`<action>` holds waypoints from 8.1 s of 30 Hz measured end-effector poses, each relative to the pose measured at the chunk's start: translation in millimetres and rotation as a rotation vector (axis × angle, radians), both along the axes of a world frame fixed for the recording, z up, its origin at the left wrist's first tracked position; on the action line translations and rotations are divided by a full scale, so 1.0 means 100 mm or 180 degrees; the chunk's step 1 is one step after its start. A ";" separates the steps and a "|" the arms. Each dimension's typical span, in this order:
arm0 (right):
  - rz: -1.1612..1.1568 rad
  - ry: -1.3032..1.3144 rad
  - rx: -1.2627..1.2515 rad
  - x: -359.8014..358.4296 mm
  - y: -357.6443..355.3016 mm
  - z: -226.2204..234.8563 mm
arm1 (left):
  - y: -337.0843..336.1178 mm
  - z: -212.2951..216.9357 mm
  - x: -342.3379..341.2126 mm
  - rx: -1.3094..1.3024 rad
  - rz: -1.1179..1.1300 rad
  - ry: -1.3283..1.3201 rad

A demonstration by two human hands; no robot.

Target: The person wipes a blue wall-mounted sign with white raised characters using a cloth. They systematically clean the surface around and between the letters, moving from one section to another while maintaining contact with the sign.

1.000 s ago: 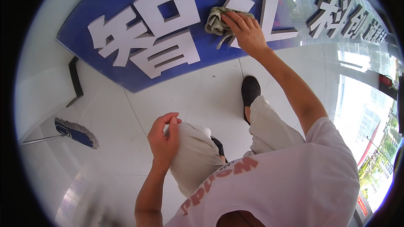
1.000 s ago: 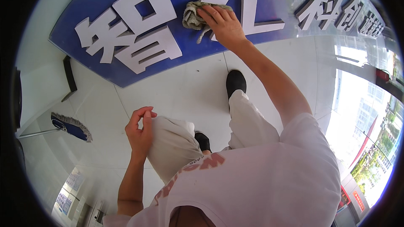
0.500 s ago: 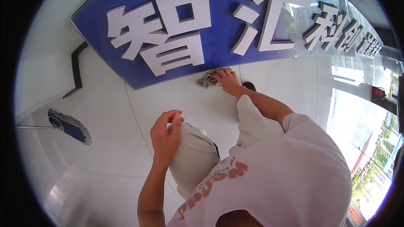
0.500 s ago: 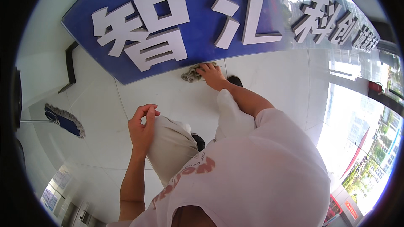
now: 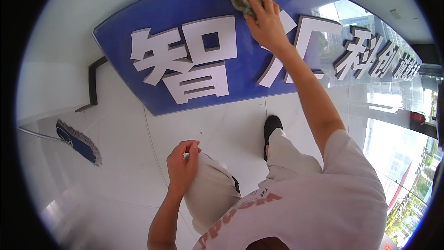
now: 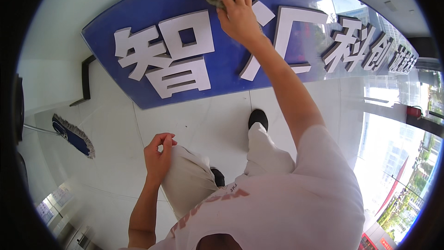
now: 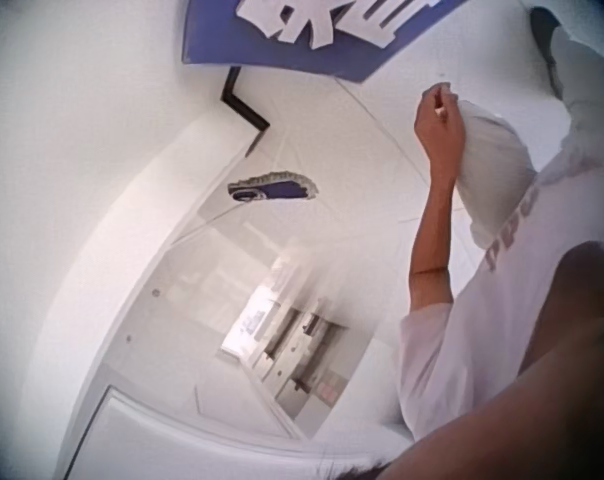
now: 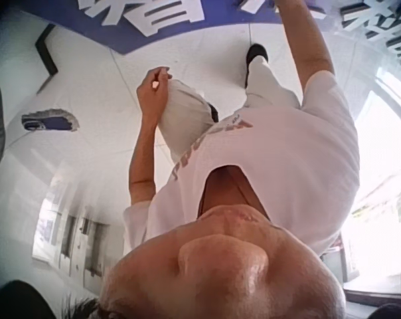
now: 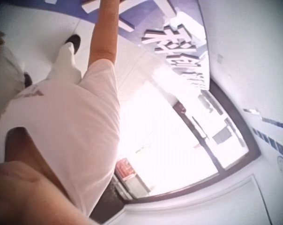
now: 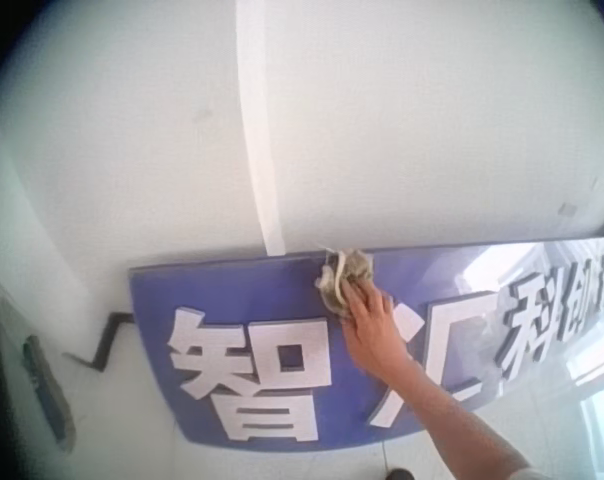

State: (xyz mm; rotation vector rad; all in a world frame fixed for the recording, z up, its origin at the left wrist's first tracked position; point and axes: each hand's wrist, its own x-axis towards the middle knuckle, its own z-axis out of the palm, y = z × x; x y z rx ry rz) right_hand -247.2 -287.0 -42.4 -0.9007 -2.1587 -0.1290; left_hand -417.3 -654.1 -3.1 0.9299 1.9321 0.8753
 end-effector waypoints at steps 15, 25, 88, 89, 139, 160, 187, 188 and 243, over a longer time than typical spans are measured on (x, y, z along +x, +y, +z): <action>0.0785 -0.0474 -0.3374 0.66 -1.93 -2.03 | 0.04 -0.12 -0.14 -0.0320 -0.0221 0.0322; -0.0120 -0.1267 -0.0529 0.51 -0.31 -0.20 | 0.22 -0.23 -0.08 -0.0263 -0.0399 0.0317; -0.1120 -0.0444 -0.2664 1.26 0.11 0.00 | 0.32 -0.19 -0.10 -0.0508 -0.0536 0.0203; -0.1043 -0.0183 -0.2692 1.25 0.21 -0.03 | 0.34 -0.20 -0.08 -0.0469 -0.0546 0.0171; 0.0115 -0.2139 -0.2557 0.61 -1.49 -1.58 | 0.73 -0.54 0.14 -0.0382 -0.1514 0.0085; 0.1213 -0.0575 -0.0156 -1.21 -0.23 -0.28 | 0.72 -0.60 0.03 -0.0524 -0.1454 0.0269; 0.2319 -0.0075 -0.0130 -2.80 -0.27 0.27 | 0.10 -0.32 -0.15 0.0031 -0.0894 0.0604; 0.2117 -0.0657 0.0510 -3.01 -0.20 0.14 | 0.12 -0.31 -0.16 0.0050 -0.0909 0.0649; 0.1761 -0.1220 -0.2177 -0.03 -1.29 -1.08 | 0.05 -0.58 -0.32 -0.0723 -0.1248 0.0893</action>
